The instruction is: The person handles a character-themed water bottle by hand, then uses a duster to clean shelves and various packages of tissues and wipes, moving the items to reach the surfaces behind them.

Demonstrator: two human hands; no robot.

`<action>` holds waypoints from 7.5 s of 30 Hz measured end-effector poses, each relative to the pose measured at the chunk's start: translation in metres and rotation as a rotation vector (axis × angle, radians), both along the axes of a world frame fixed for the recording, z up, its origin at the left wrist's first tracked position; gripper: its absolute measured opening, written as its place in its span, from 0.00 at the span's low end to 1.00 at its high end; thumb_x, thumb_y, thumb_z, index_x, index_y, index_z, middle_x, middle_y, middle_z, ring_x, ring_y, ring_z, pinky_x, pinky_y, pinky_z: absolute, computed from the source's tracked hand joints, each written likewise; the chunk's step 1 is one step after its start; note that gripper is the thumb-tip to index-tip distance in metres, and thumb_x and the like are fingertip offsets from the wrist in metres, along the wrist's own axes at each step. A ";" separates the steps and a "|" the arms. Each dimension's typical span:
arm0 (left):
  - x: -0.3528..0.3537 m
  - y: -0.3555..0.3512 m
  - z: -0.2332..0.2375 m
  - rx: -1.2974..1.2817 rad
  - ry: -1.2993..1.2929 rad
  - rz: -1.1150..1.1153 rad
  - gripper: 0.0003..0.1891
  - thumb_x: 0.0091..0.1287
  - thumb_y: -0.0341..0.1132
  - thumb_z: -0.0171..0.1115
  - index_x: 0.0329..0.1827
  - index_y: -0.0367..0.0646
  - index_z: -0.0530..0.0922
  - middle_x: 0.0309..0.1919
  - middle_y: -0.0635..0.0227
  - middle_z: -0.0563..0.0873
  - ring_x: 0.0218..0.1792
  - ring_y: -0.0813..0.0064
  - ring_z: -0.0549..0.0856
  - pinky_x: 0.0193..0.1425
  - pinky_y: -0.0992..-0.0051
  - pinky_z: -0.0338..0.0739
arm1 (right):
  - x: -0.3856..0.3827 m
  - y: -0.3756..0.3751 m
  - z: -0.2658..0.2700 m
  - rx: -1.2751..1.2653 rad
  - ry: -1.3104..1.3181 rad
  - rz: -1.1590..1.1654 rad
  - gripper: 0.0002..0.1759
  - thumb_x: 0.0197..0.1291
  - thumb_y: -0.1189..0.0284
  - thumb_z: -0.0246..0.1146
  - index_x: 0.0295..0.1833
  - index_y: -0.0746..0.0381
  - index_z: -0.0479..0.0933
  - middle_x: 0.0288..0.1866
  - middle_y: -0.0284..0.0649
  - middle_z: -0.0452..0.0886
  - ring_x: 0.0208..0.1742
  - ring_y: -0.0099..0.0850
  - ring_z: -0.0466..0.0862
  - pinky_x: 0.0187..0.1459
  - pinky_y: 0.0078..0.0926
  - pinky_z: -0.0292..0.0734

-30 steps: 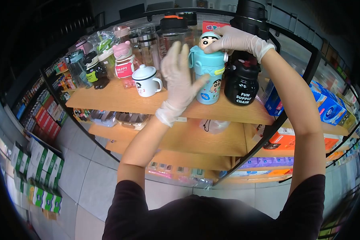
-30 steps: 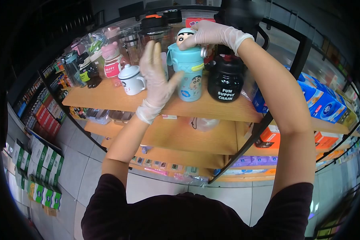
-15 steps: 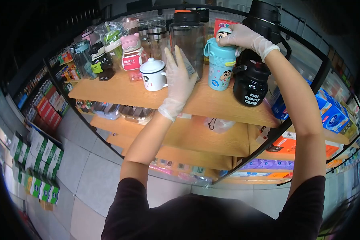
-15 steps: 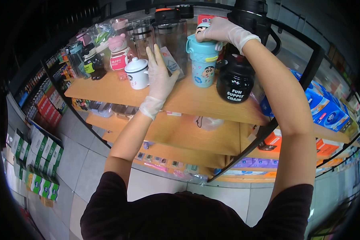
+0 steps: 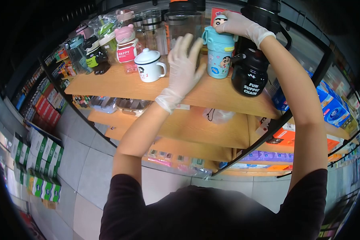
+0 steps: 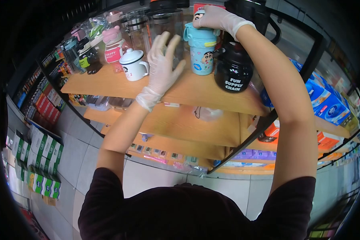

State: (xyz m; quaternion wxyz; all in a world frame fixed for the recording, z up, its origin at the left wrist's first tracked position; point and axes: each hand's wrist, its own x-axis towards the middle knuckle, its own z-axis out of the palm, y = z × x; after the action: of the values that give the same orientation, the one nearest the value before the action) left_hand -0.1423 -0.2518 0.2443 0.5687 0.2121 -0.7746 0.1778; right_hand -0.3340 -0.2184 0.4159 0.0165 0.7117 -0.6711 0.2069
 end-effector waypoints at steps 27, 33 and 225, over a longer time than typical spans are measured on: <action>-0.045 -0.007 -0.017 -0.029 -0.283 -0.230 0.13 0.53 0.29 0.64 0.42 0.48 0.83 0.36 0.65 0.80 0.41 0.62 0.81 0.42 0.63 0.77 | -0.017 0.126 -0.183 -0.708 -0.418 -0.157 0.57 0.39 0.65 0.80 0.74 0.67 0.58 0.65 0.53 0.71 0.66 0.45 0.73 0.67 0.37 0.68; -0.039 -0.005 -0.021 0.095 -0.315 -0.260 0.11 0.58 0.32 0.65 0.44 0.49 0.83 0.37 0.65 0.81 0.44 0.62 0.81 0.47 0.63 0.77 | -0.018 0.124 -0.190 -0.655 -0.553 -0.121 0.57 0.43 0.68 0.81 0.77 0.64 0.56 0.68 0.48 0.70 0.65 0.38 0.74 0.66 0.32 0.68; -0.340 0.305 0.180 0.277 -0.604 -0.273 0.44 0.52 0.44 0.80 0.74 0.51 0.69 0.63 0.60 0.78 0.57 0.70 0.82 0.65 0.70 0.75 | -0.400 0.834 -0.342 0.133 -0.723 -0.798 0.15 0.61 0.79 0.65 0.52 0.59 0.86 0.38 0.39 0.90 0.33 0.18 0.81 0.40 0.20 0.78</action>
State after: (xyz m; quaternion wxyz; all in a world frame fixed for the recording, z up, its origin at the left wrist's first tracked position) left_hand -0.4824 0.0531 0.4241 0.2987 0.1195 -0.9456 0.0483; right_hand -0.7342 0.6161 0.0736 -0.1834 0.2845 -0.8637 0.3733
